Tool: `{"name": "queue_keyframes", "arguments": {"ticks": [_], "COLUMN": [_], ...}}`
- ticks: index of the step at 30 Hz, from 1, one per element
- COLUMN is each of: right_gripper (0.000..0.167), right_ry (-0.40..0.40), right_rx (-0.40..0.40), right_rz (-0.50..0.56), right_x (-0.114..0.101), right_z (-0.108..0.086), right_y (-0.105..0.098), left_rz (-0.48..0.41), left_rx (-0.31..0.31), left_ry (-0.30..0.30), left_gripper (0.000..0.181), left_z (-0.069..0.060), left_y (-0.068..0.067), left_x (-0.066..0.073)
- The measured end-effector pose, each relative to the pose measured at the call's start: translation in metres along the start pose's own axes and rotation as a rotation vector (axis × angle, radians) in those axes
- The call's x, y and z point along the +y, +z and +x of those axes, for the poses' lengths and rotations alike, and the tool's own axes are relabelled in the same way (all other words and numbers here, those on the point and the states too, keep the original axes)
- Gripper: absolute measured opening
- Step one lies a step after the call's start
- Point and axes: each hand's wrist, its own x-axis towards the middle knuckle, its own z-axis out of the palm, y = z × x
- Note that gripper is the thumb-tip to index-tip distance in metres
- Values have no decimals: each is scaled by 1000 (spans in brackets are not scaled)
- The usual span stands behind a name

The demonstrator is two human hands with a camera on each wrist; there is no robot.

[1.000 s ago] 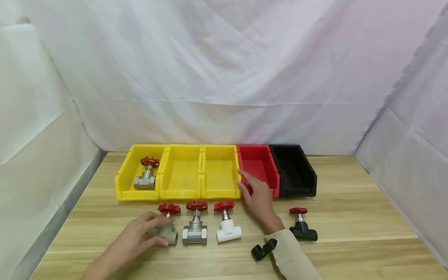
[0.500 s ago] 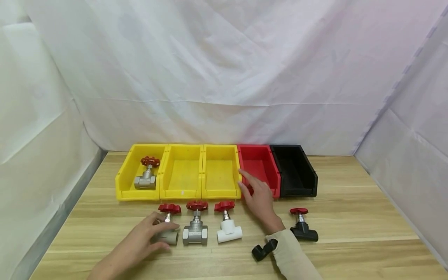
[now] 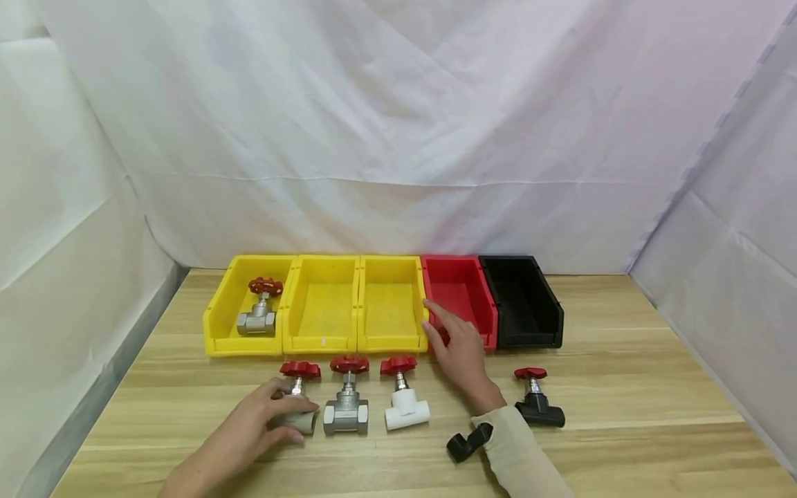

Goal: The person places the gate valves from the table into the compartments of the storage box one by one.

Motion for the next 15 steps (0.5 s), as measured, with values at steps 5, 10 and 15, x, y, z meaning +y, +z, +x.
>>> {"name": "queue_keyframes", "arguments": {"ticks": [5,10,15], "right_gripper": [56,56,56], "right_ry": [-7,-10,-17], "right_rx": [6,7,6], "right_rz": [3,3,4], "right_x": [0,1,1], "right_z": [1,1,0], "right_y": [0,0,0], "left_rz": [-26,-38,-28], "left_rx": [-22,-43,-47], "left_ry": [-28,-34,-45], "left_gripper": [34,34,33], "left_z": [2,2,1], "left_y": [-3,-5,-4], "left_x": [2,4,5]}}
